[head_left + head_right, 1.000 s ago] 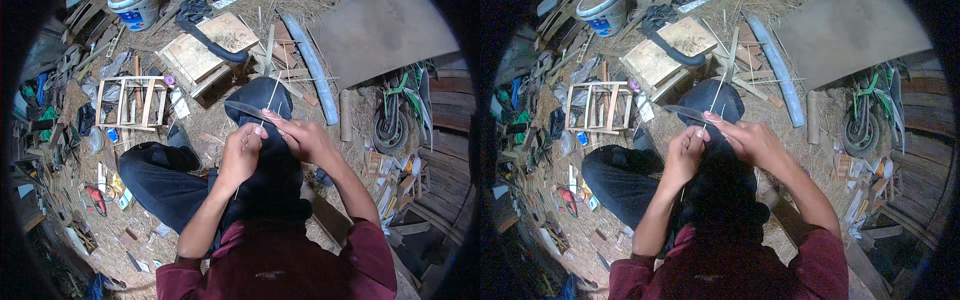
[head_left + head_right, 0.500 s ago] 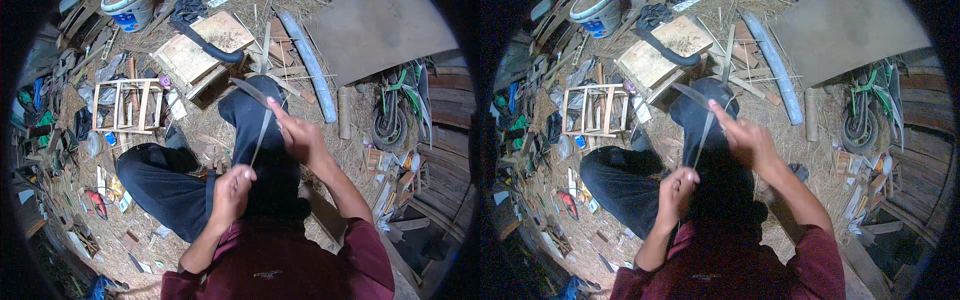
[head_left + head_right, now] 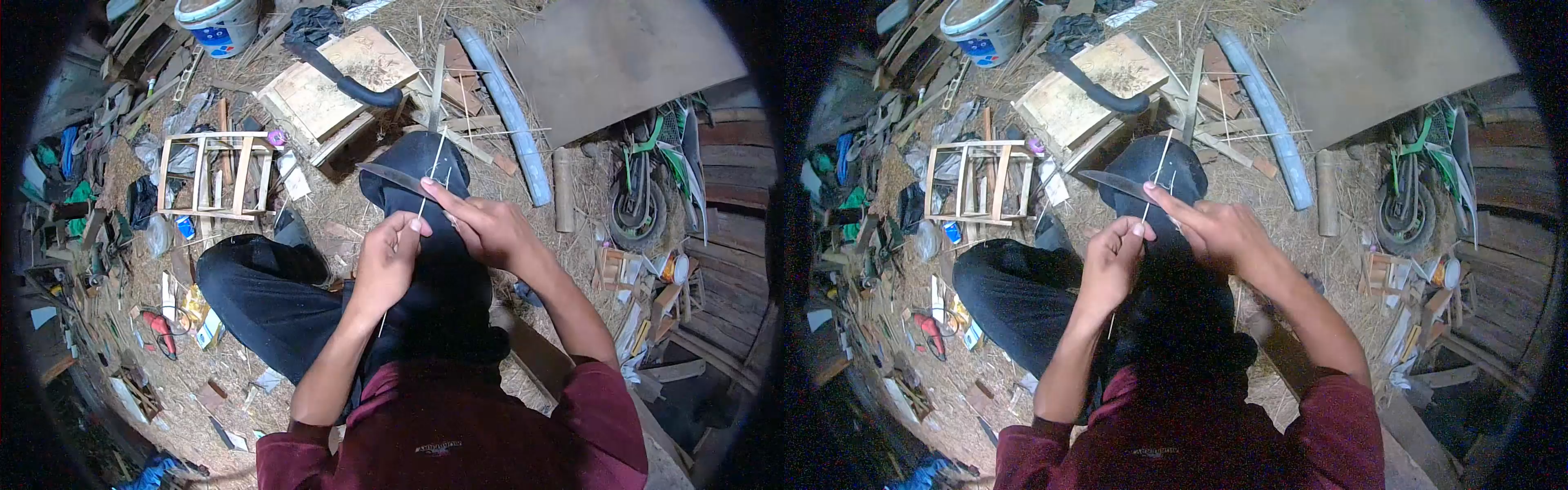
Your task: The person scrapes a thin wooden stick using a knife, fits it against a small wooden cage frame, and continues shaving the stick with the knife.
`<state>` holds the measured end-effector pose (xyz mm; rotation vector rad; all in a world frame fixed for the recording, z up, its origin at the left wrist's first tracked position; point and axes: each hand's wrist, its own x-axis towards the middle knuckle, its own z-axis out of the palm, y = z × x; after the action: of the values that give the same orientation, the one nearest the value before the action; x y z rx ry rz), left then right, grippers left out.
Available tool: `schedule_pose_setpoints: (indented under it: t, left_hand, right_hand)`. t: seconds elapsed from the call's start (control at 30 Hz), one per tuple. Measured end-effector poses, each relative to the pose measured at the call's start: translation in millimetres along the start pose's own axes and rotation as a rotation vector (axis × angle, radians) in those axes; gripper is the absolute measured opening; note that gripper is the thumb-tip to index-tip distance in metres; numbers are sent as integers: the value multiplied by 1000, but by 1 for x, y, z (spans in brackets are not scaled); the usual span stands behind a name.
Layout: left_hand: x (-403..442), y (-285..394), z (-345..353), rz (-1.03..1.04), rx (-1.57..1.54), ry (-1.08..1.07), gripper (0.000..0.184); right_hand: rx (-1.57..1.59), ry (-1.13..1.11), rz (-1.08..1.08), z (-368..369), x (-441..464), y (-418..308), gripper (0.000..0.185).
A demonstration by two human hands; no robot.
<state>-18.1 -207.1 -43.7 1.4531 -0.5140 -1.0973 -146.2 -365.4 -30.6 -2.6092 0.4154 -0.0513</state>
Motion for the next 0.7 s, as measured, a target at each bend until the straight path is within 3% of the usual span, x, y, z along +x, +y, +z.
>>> schedule_pose_setpoints:
  t: [0.1, 0.3, 0.4, 0.53, 0.63, 0.7]
  left_hand:
    - [-14, -7, 3, 76, 72, 33, 26]
    - [-50, -4, -15, -170, -86, 8, 24]
    - [-78, -17, -12, -226, -166, -40, 26]
    - [-84, -16, -13, -258, -367, -46, 28]
    - [-64, -6, -14, -284, -579, -112, 28]
    - [-55, -1, -16, -271, -677, -139, 26]
  right_hand:
    - [-28, 101, 82, 1, 6, 2, 64]
    - [155, 164, -1, 5, 9, 3, 57]
    - [142, 152, 72, 0, 11, 6, 56]
    - [406, 215, -23, 5, 13, 16, 52]
    - [855, 338, 286, 9, 11, 7, 53]
    - [1023, 406, 367, -2, 14, 1, 51]
